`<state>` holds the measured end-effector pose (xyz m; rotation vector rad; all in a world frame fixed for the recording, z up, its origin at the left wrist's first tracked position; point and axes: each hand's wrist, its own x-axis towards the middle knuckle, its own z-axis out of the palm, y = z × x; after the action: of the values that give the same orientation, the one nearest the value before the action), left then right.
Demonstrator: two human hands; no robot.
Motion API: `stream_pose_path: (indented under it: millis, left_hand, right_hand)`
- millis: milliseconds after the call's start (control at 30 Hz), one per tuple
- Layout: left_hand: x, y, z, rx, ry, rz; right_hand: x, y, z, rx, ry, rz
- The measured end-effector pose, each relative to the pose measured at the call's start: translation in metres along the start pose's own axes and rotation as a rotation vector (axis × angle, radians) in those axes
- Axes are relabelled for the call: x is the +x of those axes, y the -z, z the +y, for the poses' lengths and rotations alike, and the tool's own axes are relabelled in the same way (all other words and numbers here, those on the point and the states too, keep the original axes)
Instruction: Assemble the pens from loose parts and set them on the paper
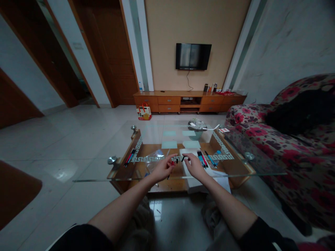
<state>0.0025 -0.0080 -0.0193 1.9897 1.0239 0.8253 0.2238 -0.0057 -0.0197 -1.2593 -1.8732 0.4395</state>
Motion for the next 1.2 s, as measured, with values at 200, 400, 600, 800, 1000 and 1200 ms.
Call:
stream_pose_path:
  millis: [200, 400, 600, 800, 1000, 1200]
  left_hand:
    - [-0.003, 0.006, 0.009, 0.286, -0.162, -0.060]
    - [-0.004, 0.005, 0.011, 0.359, -0.175, -0.081]
    - [-0.005, 0.005, 0.011, 0.365, -0.175, -0.086]
    - [-0.004, 0.005, 0.011, 0.375, -0.158, -0.105]
    - [-0.005, 0.003, 0.011, 0.367, -0.159, -0.091]
    - [-0.005, 0.004, 0.013, 0.340, -0.150, -0.091]
  right_hand:
    - [0.011, 0.000, 0.009, 0.460, -0.370, 0.171]
    - [0.011, 0.003, 0.004, 0.603, -0.486, 0.201]
    - [0.012, 0.004, -0.005, 0.628, -0.493, 0.206]
    - [0.012, 0.005, -0.006, 0.638, -0.512, 0.199]
    - [0.011, 0.004, -0.002, 0.620, -0.481, 0.169]
    - [0.010, 0.005, -0.007, 0.596, -0.466, 0.133]
